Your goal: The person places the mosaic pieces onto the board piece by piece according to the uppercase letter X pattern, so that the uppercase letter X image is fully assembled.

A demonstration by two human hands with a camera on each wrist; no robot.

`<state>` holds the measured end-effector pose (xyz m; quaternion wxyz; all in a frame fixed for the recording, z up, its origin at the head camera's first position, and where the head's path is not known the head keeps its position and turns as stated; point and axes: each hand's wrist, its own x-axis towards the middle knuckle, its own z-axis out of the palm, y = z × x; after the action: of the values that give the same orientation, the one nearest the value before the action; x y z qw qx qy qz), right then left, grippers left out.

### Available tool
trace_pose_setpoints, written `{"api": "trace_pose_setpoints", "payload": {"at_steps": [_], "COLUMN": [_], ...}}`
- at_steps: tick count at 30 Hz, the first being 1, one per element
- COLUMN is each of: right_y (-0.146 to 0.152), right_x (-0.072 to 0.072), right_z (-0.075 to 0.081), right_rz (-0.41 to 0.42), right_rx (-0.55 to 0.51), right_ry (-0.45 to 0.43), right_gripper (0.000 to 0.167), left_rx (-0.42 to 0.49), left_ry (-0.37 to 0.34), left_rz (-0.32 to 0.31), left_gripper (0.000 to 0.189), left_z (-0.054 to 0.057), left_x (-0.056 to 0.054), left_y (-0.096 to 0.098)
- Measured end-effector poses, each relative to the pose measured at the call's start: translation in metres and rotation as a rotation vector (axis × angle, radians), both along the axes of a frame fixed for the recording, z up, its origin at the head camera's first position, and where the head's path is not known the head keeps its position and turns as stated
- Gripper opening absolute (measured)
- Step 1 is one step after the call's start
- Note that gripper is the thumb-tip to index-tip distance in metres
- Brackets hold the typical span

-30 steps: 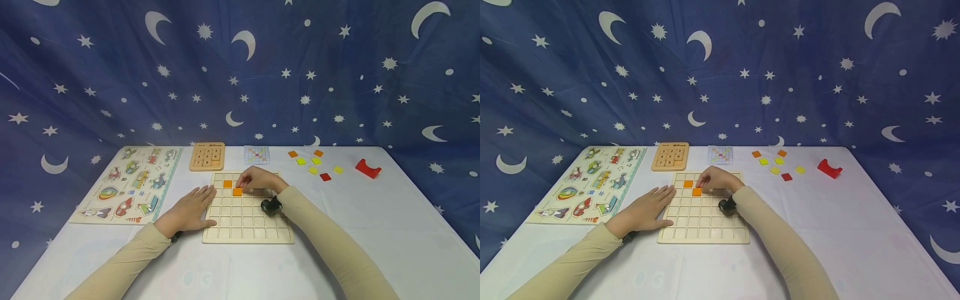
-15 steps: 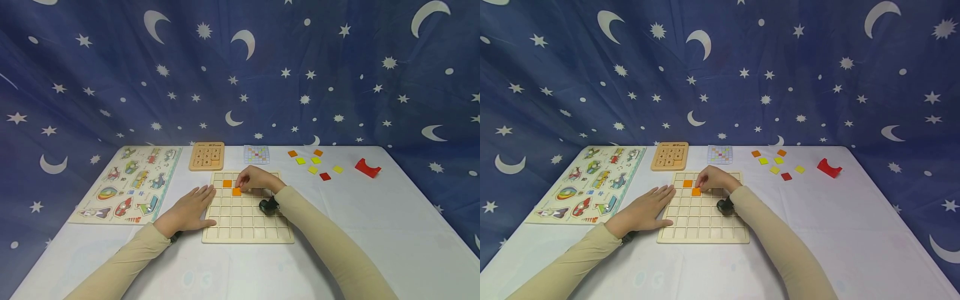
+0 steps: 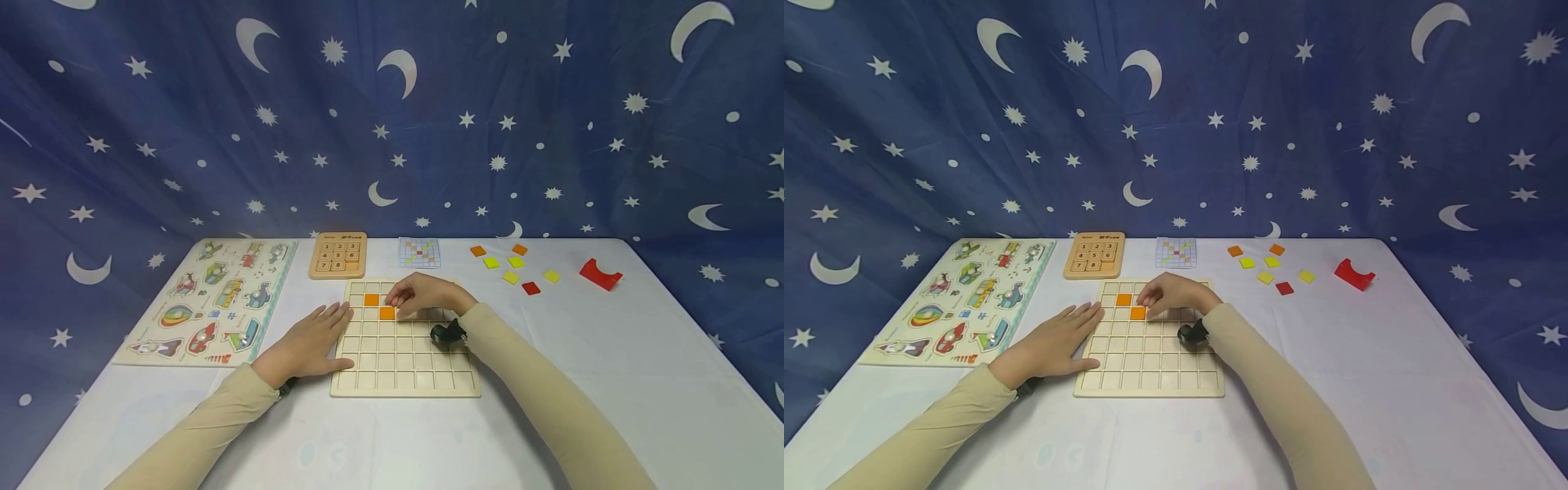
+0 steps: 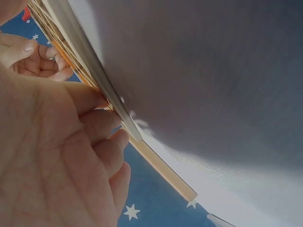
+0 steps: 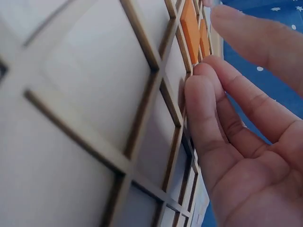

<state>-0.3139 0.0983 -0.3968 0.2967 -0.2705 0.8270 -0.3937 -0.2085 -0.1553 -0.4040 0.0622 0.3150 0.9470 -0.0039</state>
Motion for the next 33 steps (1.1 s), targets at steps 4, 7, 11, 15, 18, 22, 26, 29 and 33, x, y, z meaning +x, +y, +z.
{"api": "trace_pose_setpoints", "payload": {"at_steps": [4, 7, 11, 15, 18, 22, 26, 29, 33], "right_y": [0.003, 0.006, 0.013, 0.022, 0.031, 0.043, 0.055, 0.064, 0.075], "right_x": [0.001, 0.002, 0.003, 0.002, 0.002, 0.004, 0.007, 0.01, 0.017], "right_z": [0.001, 0.003, 0.004, 0.002, 0.0, 0.001, 0.003, 0.004, 0.005], "right_rz": [0.018, 0.028, 0.046, 0.037, 0.012, -0.014, -0.043, -0.062, -0.105], "right_rx": [-0.011, -0.024, -0.065, -0.106, -0.12, -0.129, -0.145, -0.165, -0.183], "right_ry": [0.006, 0.002, -0.011, -0.026, -0.04, -0.042, -0.016, 0.002, 0.026], "right_gripper": [0.034, 0.039, 0.045, 0.047, 0.048, 0.048, 0.048, 0.049, 0.051], "left_rx": [0.023, 0.037, 0.021, -0.003, 0.0, -0.003, -0.005, -0.006, 0.0], "left_ry": [0.002, 0.008, -0.003, -0.007, -0.005, -0.005, 0.001, 0.0, -0.007], "left_rz": [-0.008, -0.016, -0.001, 0.006, -0.003, -0.005, -0.005, -0.003, 0.0], "left_gripper": [0.087, 0.088, 0.089, 0.087, 0.087, 0.087, 0.087, 0.087, 0.088], "left_z": [0.0, 0.001, 0.0, -0.001, 0.0, 0.001, -0.001, -0.002, -0.003], "left_x": [0.0, 0.0, 0.0, -0.001, -0.001, 0.0, -0.001, -0.001, -0.001], "left_y": [-0.001, -0.002, -0.001, -0.001, -0.001, -0.001, -0.001, -0.002, -0.002]}}
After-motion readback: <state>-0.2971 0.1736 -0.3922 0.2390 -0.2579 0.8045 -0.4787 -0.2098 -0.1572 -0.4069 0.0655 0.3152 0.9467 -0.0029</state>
